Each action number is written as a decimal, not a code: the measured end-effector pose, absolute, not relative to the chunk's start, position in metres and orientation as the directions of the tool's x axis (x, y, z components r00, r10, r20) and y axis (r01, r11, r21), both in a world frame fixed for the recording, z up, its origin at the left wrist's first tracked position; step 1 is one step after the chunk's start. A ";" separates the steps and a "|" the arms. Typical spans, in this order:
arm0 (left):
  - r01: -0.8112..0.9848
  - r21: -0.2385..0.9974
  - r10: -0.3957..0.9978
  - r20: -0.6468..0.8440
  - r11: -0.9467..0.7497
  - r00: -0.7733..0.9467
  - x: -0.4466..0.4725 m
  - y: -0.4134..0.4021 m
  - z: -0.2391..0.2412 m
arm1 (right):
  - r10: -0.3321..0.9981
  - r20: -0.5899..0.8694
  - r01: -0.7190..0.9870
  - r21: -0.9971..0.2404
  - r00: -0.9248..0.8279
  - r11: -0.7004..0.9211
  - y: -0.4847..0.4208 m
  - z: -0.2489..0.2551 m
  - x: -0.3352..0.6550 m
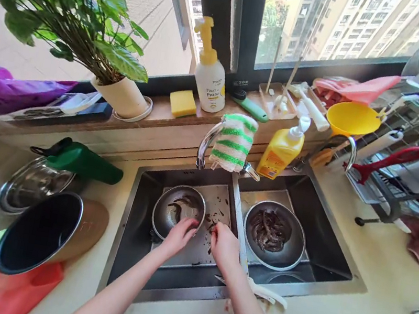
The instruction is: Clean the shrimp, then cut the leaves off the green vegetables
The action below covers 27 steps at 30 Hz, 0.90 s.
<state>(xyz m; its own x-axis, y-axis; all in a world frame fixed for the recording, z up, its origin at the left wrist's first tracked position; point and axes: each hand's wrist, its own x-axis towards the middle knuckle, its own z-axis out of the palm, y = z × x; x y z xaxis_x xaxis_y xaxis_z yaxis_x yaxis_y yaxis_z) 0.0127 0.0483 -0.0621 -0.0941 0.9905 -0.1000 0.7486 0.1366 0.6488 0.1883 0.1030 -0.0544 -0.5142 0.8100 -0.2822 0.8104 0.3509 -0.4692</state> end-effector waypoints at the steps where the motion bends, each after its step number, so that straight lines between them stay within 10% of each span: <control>1: 0.730 0.658 0.983 -0.108 0.184 -0.151 -0.003 0.030 -0.073 | 0.781 -0.320 0.819 -0.421 -0.536 0.390 0.106 -0.053 0.181; 10: 0.554 0.749 0.922 -0.203 0.363 -0.329 -0.034 -0.040 -0.110 | 0.684 -0.347 0.767 -0.259 -0.641 0.587 0.191 -0.020 0.155; 27: 0.919 0.248 0.868 -0.469 0.306 -0.162 -0.108 0.048 -0.181 | 0.613 -0.402 0.724 -0.499 -0.680 0.477 0.124 -0.033 0.194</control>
